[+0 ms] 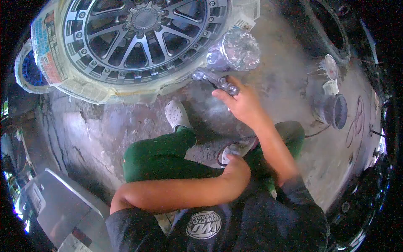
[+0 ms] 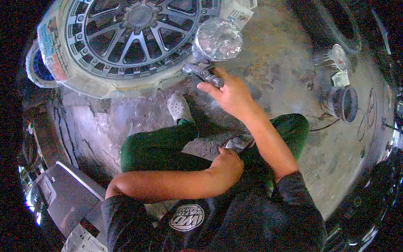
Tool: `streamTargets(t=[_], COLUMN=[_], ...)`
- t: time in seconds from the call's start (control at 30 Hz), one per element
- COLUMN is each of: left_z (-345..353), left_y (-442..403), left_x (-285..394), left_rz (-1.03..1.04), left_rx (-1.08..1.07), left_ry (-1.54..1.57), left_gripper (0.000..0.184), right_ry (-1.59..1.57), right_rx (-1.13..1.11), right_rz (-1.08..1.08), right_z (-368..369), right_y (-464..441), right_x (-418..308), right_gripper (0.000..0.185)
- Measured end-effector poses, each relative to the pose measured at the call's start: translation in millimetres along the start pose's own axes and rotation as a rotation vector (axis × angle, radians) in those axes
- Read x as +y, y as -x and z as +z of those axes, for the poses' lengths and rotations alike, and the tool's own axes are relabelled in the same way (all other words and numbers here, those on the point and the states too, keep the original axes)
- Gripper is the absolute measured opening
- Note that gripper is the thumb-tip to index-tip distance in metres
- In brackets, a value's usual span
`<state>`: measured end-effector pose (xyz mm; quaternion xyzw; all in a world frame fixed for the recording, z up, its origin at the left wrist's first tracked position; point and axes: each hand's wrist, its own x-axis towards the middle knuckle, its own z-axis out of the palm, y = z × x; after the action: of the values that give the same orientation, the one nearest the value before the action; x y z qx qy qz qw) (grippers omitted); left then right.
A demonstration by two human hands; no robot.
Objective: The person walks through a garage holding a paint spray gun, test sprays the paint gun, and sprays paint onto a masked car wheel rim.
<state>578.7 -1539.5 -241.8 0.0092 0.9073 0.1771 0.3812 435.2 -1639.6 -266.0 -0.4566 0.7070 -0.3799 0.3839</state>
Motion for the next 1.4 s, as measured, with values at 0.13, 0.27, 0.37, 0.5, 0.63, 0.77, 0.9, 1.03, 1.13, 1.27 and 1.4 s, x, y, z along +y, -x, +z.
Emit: streamTargets(t=[0.13,0.27,0.37,0.5,0.63,0.77,0.9,1.03,1.13,1.27,1.4], left_z=[-5.2,-4.6,-5.4,-4.1,2.4,7.0,0.6,-12.3,-4.6,-4.4,-4.8], left_y=[2.6,4.9,9.0,7.2,6.0,7.7,12.1,16.5,11.9,11.2,6.8], left_x=[-0.8,0.6,3.6,8.6,8.0,8.1,5.2,-0.6,3.1,2.7,1.2], left_rz=[-0.017,-0.023,-0.041,-0.022,0.010,0.015,0.019,0.055,0.081,0.092,0.111], left_rx=[-0.021,0.015,0.045,0.015,0.013,0.025,-0.004,-0.072,-0.042,-0.043,-0.094], left_ry=[0.035,-0.017,-0.046,-0.056,-0.007,-0.025,0.000,0.033,-0.009,-0.001,0.028], left_gripper=[0.032,0.032,0.032,0.034,0.035,0.035,0.035,0.036,0.037,0.038,0.039], right_ry=[-0.008,-0.095,-0.108,-0.154,-0.162,-0.209,-0.280,-0.227,-0.233,-0.258,-0.413], right_rx=[0.007,-0.064,-0.077,-0.028,-0.017,-0.065,-0.080,-0.055,0.027,-0.020,-0.111], right_rz=[-0.085,-0.021,0.012,-0.023,-0.074,-0.058,-0.081,-0.062,-0.196,-0.214,-0.143], right_z=[17.9,21.5,23.4,34.4,51.1,58.1,63.3,76.8,92.3,98.7,95.6], right_y=[-3.7,-0.4,-0.4,-1.3,-3.9,-1.7,0.0,1.4,-2.1,-3.0,3.1], right_x=[15.6,16.2,18.8,14.1,13.8,8.4,8.2,16.0,18.7,16.0,3.6], right_gripper=[0.046,0.045,0.045,0.044,0.045,0.045,0.044,0.044,0.040,0.034,0.037])
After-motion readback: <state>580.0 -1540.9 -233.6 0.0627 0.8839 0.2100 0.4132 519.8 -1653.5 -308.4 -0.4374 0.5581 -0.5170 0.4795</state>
